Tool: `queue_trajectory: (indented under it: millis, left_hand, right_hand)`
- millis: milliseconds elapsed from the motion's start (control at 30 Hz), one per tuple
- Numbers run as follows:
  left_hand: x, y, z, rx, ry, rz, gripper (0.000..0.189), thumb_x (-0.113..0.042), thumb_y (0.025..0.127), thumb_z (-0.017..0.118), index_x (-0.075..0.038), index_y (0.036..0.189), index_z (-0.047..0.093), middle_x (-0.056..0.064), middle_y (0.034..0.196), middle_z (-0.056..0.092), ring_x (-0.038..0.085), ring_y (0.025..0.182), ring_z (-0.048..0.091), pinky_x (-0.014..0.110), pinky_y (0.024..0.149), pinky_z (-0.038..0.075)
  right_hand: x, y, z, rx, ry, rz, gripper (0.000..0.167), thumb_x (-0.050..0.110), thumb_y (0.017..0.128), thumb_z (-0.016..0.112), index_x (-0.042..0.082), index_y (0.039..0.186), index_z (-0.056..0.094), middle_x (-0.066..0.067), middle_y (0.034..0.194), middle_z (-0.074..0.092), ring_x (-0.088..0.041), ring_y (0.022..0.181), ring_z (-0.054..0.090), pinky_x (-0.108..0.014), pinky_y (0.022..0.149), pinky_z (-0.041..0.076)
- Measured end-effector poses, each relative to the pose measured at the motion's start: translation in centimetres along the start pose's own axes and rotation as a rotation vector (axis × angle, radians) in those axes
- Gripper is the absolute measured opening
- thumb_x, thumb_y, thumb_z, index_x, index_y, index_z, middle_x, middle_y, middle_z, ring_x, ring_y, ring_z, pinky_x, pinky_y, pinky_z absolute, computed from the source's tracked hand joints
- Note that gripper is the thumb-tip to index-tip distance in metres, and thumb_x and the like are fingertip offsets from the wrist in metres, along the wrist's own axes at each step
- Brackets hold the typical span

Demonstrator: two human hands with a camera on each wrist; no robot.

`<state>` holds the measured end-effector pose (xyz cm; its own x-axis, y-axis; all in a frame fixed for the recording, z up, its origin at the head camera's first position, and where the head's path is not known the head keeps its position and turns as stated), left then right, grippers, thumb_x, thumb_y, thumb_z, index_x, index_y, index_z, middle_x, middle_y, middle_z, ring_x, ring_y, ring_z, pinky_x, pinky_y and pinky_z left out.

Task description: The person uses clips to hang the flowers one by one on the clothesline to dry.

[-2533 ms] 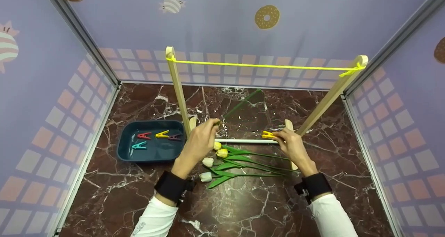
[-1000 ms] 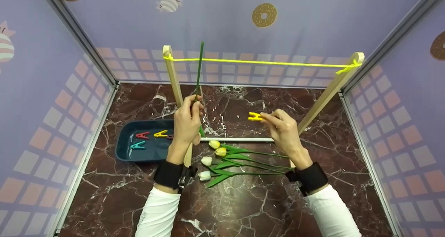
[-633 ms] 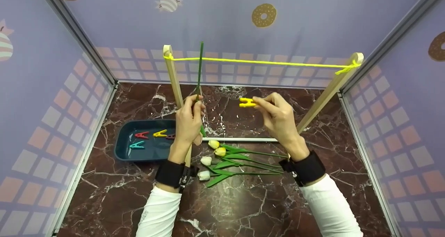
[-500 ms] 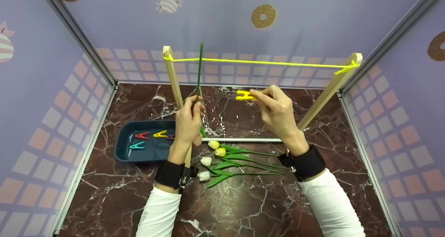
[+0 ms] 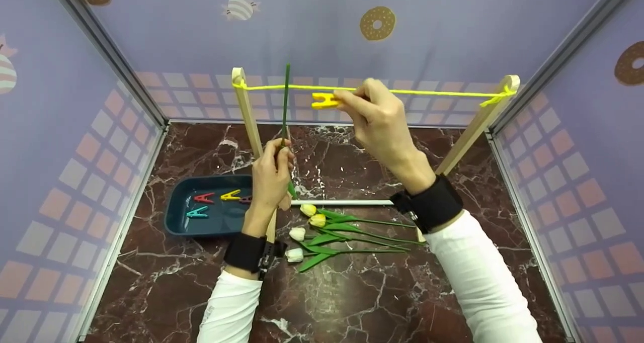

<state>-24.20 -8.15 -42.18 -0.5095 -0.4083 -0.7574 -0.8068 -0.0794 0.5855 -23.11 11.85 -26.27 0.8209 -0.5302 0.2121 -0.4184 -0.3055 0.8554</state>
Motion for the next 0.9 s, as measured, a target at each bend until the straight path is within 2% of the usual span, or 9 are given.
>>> queue_trajectory:
  millis: [133, 367, 600, 900]
  left_hand:
    - [0.0, -0.1, 0.2, -0.002, -0.001, 0.018, 0.021, -0.010, 0.104, 0.049, 0.005, 0.112, 0.062, 0.017, 0.083, 0.068, 0.027, 0.067, 0.066, 0.021, 0.061, 0.053]
    - [0.1, -0.1, 0.5, 0.006, -0.017, 0.009, 0.022, -0.009, 0.104, 0.048, 0.006, 0.113, 0.061, 0.019, 0.084, 0.068, 0.029, 0.069, 0.066, 0.021, 0.061, 0.051]
    - [0.3, -0.2, 0.5, -0.002, -0.022, -0.015, 0.017, -0.005, 0.102, 0.050, 0.003, 0.113, 0.062, 0.015, 0.083, 0.068, 0.022, 0.066, 0.064, 0.020, 0.059, 0.050]
    - [0.5, -0.3, 0.6, -0.002, -0.008, -0.032, 0.023, -0.011, 0.104, 0.049, 0.005, 0.113, 0.062, 0.018, 0.084, 0.069, 0.027, 0.067, 0.065, 0.022, 0.061, 0.051]
  right_hand:
    - [0.2, 1.8, 0.6, 0.080, -0.025, 0.010, 0.025, 0.018, 0.095, 0.063, 0.000, 0.106, 0.076, -0.016, 0.079, 0.054, -0.023, 0.071, 0.050, -0.028, 0.064, 0.041]
    - [0.2, 3.8, 1.8, 0.215, -0.038, 0.031, 0.031, 0.022, 0.099, 0.057, -0.001, 0.110, 0.074, -0.016, 0.083, 0.054, -0.026, 0.077, 0.051, -0.027, 0.068, 0.041]
    - [-0.3, 4.5, 3.4, 0.303, -0.013, 0.112, 0.030, 0.021, 0.098, 0.058, -0.001, 0.113, 0.073, -0.018, 0.089, 0.056, -0.029, 0.084, 0.055, -0.030, 0.074, 0.045]
    - [-0.2, 4.6, 4.8, 0.366, -0.017, 0.114, 0.026, 0.018, 0.097, 0.060, 0.002, 0.113, 0.074, -0.016, 0.087, 0.055, -0.028, 0.084, 0.054, -0.031, 0.074, 0.044]
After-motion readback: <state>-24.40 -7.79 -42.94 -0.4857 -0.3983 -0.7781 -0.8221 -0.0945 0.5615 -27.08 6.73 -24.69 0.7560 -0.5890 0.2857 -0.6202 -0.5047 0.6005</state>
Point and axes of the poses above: each hand's wrist, its own y-axis towards the middle knuckle, its own z-axis out of the palm, x = y × z, the point moved 6 cm from there along y, towards the middle knuckle
